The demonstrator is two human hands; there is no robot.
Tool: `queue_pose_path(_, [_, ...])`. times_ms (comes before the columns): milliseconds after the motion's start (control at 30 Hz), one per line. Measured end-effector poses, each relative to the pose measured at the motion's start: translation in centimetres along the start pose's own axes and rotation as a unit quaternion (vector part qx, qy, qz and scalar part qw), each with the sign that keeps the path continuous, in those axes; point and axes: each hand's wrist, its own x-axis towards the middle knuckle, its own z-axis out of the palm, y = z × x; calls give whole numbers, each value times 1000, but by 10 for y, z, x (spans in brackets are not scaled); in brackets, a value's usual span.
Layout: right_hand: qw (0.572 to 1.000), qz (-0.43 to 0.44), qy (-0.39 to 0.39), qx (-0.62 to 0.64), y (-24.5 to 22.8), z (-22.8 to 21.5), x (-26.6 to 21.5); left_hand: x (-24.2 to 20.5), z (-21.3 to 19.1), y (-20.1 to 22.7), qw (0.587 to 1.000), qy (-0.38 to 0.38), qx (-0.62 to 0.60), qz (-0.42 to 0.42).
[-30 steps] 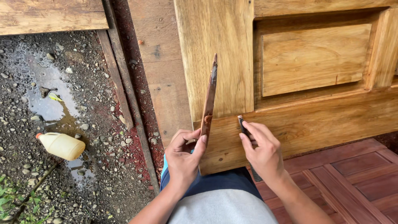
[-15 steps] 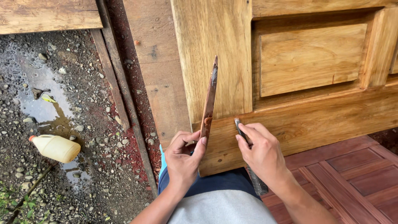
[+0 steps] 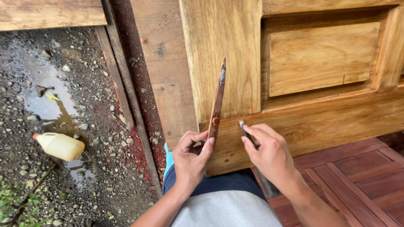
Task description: The person applies putty into the gaps and joints of a wooden door using a small knife and their fingers.
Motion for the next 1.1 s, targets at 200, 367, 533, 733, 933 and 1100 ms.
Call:
queue_pose_path(200, [986,-134,86,41,-34,-6,1,-1,3,-7,1000,-8,-11,3])
queue_pose_path(367, [984,-154,77,40,-38,-7,4,-2,2,8,997,-37,36,53])
queue_pose_path(533, [985,-158,63,29,-35,-10,0,-4,1,16,988,-51,58,131])
queue_pose_path(733, [904,183,-63,382,-3,2,-15,-1,-7,10,995,-9,65,69])
queue_pose_path(933, [977,61,134,155,19,23,-23,1,-13,0,998,-2,34,55])
queue_pose_path(1100, [984,5,177,13,23,28,-16,-1,-13,-9,999,6,31,31])
